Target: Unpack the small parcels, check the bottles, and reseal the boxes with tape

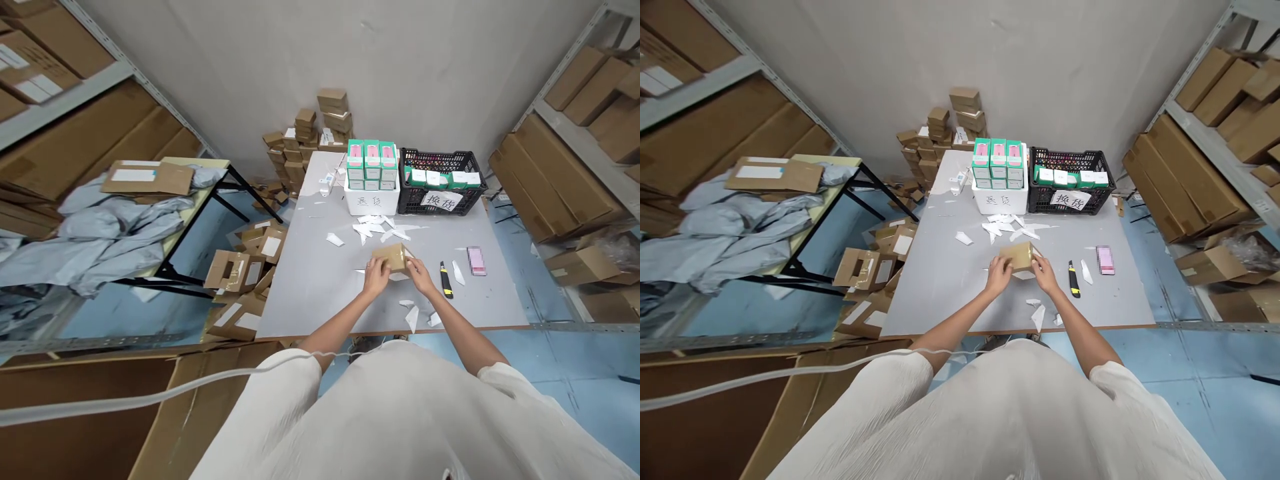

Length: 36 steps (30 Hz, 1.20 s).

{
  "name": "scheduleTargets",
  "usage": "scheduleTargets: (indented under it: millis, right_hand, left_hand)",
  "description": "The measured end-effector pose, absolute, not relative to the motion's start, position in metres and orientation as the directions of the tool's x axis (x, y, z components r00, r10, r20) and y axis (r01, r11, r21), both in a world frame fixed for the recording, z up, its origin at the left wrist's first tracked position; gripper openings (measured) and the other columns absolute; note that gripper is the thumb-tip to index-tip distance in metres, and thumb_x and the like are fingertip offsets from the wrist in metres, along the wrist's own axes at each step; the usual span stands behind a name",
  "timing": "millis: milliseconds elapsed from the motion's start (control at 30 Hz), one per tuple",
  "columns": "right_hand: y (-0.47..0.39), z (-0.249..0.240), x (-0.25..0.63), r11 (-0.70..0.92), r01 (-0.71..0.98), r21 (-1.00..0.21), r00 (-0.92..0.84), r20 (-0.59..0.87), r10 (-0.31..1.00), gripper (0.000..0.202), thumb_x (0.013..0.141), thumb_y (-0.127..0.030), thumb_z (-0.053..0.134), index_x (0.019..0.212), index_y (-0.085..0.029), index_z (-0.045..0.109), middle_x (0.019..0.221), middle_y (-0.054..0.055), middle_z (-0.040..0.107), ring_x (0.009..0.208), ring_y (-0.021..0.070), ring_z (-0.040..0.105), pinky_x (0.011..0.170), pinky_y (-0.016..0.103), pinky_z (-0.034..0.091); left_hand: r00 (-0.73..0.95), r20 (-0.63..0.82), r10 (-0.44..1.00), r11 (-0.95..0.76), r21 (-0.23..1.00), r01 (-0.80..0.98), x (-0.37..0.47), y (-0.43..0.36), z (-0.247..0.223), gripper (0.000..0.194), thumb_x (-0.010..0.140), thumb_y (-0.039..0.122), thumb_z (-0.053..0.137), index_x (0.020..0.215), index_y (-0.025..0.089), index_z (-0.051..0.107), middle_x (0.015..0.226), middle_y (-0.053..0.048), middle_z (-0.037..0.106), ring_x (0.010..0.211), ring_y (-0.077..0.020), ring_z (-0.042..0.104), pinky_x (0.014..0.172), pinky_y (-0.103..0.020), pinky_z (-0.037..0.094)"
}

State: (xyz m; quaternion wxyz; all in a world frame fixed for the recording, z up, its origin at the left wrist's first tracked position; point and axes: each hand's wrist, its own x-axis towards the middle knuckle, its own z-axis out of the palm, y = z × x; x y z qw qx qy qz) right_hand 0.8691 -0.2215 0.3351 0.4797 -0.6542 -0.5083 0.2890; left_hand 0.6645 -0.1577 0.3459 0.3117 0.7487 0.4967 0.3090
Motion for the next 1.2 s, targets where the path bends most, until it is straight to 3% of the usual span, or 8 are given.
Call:
scheduleTargets:
  millis: [100, 233, 467, 600, 800, 900, 1033, 1200]
  right_hand:
    - [-0.217, 0.326, 0.856, 0.008, 0.385, -0.923, 0.262, 0.117, 0.958, 0.060, 0.100, -0.068, 0.055, 0.134, -0.024, 0.075, 0.144, 0.015, 0.067, 0.138, 0.0315, 0.061, 0.118, 0.048, 0.049]
    - [-0.215, 0.307, 0.848, -0.125, 0.489, -0.863, 0.318, 0.044, 0.947, 0.047, 0.092, -0.059, 0.071, 0.127, -0.028, 0.076, 0.147, 0.013, 0.064, 0.144, 0.0345, 0.056, 0.122, 0.052, 0.047]
    - [-0.201, 0.282, 0.826, -0.122, 0.525, -0.842, 0.255, 0.019, 0.967, 0.045, 0.094, -0.047, 0.066, 0.134, -0.026, 0.069, 0.140, 0.012, 0.066, 0.141, 0.0309, 0.057, 0.122, 0.051, 0.048]
    - [-0.199, 0.279, 0.821, -0.144, 0.540, -0.829, 0.307, 0.034, 0.951, 0.045, 0.091, -0.045, 0.067, 0.132, -0.026, 0.070, 0.147, 0.015, 0.061, 0.149, 0.0329, 0.050, 0.124, 0.052, 0.047]
    - [-0.209, 0.280, 0.833, -0.173, 0.581, -0.795, 0.318, 0.026, 0.948, 0.045, 0.094, -0.045, 0.064, 0.134, -0.025, 0.070, 0.157, 0.015, 0.055, 0.154, 0.0313, 0.046, 0.126, 0.051, 0.045]
    - [-0.213, 0.283, 0.839, -0.154, 0.579, -0.801, 0.296, 0.030, 0.955, 0.043, 0.094, -0.044, 0.064, 0.132, -0.025, 0.072, 0.155, 0.015, 0.057, 0.152, 0.0315, 0.049, 0.124, 0.051, 0.048]
    - [-0.221, 0.290, 0.853, -0.166, 0.528, -0.833, 0.312, 0.009, 0.950, 0.040, 0.096, -0.046, 0.062, 0.127, -0.026, 0.075, 0.149, 0.015, 0.061, 0.129, 0.0289, 0.067, 0.109, 0.047, 0.059]
    - [-0.241, 0.296, 0.899, -0.343, 0.583, -0.736, 0.461, -0.048, 0.886, 0.047, 0.095, -0.043, 0.060, 0.136, -0.024, 0.073, 0.134, 0.013, 0.070, 0.120, 0.0298, 0.069, 0.108, 0.048, 0.057]
  left_hand:
    - [0.330, 0.140, 0.934, -0.312, 0.771, 0.555, 0.652, -0.157, 0.346, 0.049, 0.104, 0.044, 0.065, 0.149, 0.025, 0.060, 0.146, -0.016, 0.063, 0.142, -0.0364, 0.055, 0.122, -0.053, 0.041]
    - [0.265, 0.091, 0.960, -0.234, 0.782, 0.577, 0.631, -0.149, 0.337, 0.072, 0.099, 0.054, 0.071, 0.160, 0.023, 0.050, 0.157, -0.020, 0.056, 0.149, -0.0400, 0.050, 0.124, -0.054, 0.039]
    - [0.261, -0.052, 0.964, -0.083, 0.873, 0.481, 0.572, -0.121, 0.311, 0.069, 0.101, 0.042, 0.064, 0.166, 0.026, 0.047, 0.158, -0.014, 0.061, 0.141, -0.0317, 0.062, 0.118, -0.044, 0.051]
    - [0.331, -0.105, 0.938, -0.043, 0.912, 0.409, 0.558, -0.113, 0.297, 0.069, 0.100, 0.039, 0.067, 0.165, 0.027, 0.048, 0.150, -0.009, 0.070, 0.136, -0.0304, 0.068, 0.113, -0.042, 0.055]
    - [0.367, -0.126, 0.922, -0.050, 0.899, 0.434, 0.573, -0.111, 0.281, 0.066, 0.104, 0.037, 0.061, 0.166, 0.025, 0.045, 0.147, -0.010, 0.072, 0.134, -0.0287, 0.068, 0.112, -0.042, 0.055]
    - [0.340, -0.015, 0.940, -0.182, 0.821, 0.541, 0.578, -0.114, 0.282, 0.063, 0.104, 0.034, 0.059, 0.165, 0.023, 0.047, 0.152, -0.014, 0.066, 0.140, -0.0312, 0.062, 0.116, -0.046, 0.052]
    - [0.400, 0.164, 0.902, -0.413, 0.600, 0.685, 0.582, -0.125, 0.292, 0.051, 0.103, 0.026, 0.057, 0.154, 0.024, 0.060, 0.154, -0.017, 0.061, 0.145, -0.0357, 0.054, 0.118, -0.052, 0.045]
    - [0.592, 0.170, 0.788, -0.604, 0.406, 0.686, 0.594, -0.142, 0.302, 0.050, 0.103, 0.019, 0.048, 0.152, 0.023, 0.061, 0.150, -0.016, 0.064, 0.144, -0.0346, 0.053, 0.119, -0.051, 0.041]
